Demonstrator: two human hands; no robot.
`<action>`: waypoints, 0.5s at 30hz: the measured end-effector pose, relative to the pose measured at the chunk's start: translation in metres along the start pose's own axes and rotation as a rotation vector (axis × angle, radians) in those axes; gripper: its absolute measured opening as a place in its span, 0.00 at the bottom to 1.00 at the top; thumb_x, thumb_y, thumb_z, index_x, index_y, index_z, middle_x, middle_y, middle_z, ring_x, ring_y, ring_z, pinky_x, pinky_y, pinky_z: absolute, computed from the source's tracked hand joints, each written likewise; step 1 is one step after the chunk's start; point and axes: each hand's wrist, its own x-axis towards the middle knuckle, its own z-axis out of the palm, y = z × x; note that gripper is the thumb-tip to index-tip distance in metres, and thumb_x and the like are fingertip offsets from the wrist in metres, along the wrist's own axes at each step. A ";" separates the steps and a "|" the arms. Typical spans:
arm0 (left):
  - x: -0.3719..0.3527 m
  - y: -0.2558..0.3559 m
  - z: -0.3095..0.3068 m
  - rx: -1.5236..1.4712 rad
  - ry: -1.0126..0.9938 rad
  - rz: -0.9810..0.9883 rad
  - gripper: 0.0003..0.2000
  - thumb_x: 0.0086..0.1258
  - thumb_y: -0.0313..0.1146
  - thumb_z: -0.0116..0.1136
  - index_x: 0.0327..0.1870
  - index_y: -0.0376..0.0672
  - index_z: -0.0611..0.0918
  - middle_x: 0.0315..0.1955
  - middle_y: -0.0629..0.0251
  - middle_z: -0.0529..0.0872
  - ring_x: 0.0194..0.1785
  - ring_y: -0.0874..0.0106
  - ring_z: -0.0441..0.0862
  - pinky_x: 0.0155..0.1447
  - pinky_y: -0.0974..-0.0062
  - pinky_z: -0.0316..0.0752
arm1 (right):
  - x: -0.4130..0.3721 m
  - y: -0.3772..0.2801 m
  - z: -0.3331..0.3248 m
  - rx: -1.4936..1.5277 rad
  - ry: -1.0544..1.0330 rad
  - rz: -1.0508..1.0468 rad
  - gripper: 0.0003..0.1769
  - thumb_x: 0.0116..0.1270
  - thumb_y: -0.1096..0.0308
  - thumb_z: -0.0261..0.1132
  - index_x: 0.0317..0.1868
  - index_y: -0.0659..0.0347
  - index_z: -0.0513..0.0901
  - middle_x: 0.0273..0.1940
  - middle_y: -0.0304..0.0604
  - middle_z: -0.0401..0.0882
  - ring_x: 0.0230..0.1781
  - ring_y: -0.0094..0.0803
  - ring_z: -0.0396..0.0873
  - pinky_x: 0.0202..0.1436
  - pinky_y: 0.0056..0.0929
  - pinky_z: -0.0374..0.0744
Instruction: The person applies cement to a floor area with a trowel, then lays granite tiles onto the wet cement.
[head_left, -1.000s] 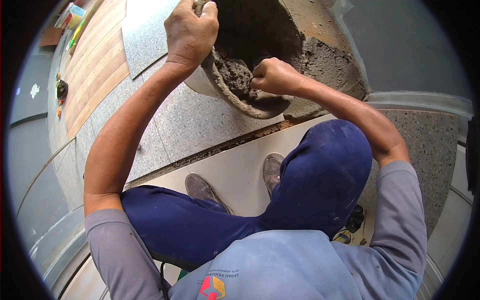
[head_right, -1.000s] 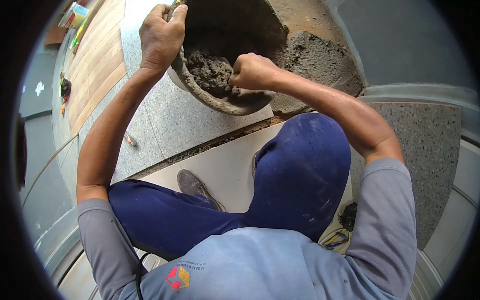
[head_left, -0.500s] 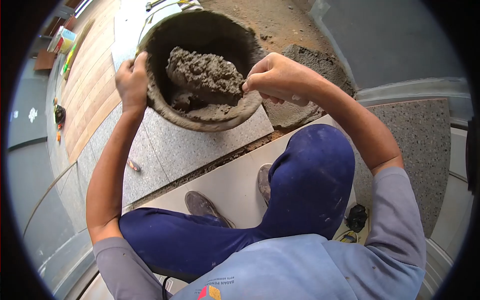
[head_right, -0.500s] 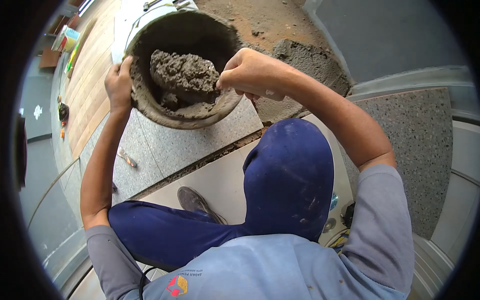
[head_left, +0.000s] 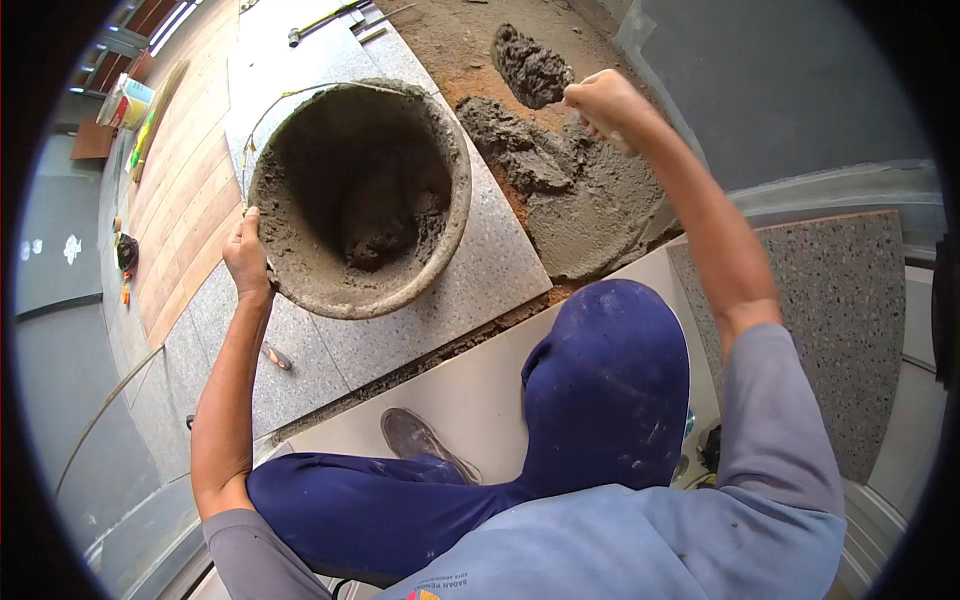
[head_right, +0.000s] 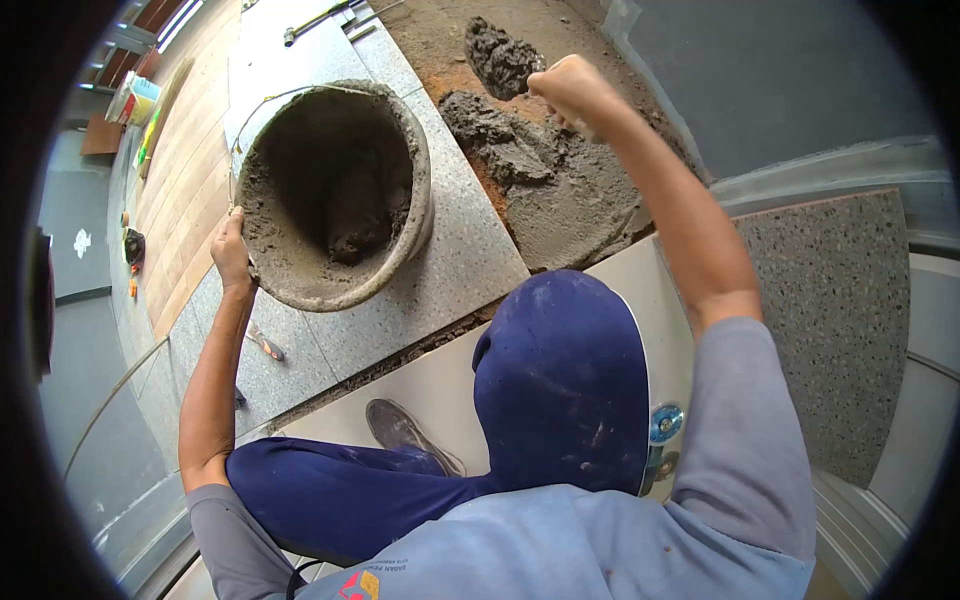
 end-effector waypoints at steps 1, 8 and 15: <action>0.003 -0.006 -0.003 0.007 -0.004 0.006 0.16 0.79 0.40 0.58 0.40 0.35 0.88 0.33 0.72 0.85 0.37 0.81 0.77 0.44 0.79 0.72 | 0.006 -0.005 0.011 -0.021 0.012 0.031 0.14 0.67 0.66 0.62 0.25 0.64 0.82 0.19 0.42 0.77 0.18 0.26 0.71 0.22 0.31 0.71; -0.002 0.001 0.000 0.002 0.012 0.003 0.16 0.78 0.39 0.58 0.43 0.33 0.88 0.35 0.71 0.87 0.40 0.80 0.79 0.48 0.80 0.74 | 0.115 0.039 0.116 -0.670 0.211 -0.162 0.13 0.62 0.71 0.58 0.36 0.66 0.90 0.40 0.56 0.90 0.41 0.49 0.90 0.43 0.45 0.86; 0.001 0.020 0.012 0.087 0.030 0.039 0.16 0.78 0.40 0.59 0.41 0.32 0.88 0.32 0.74 0.83 0.37 0.82 0.75 0.43 0.80 0.70 | 0.029 0.013 0.029 -0.653 0.231 -0.241 0.15 0.72 0.70 0.54 0.36 0.64 0.88 0.28 0.49 0.85 0.29 0.32 0.85 0.28 0.36 0.83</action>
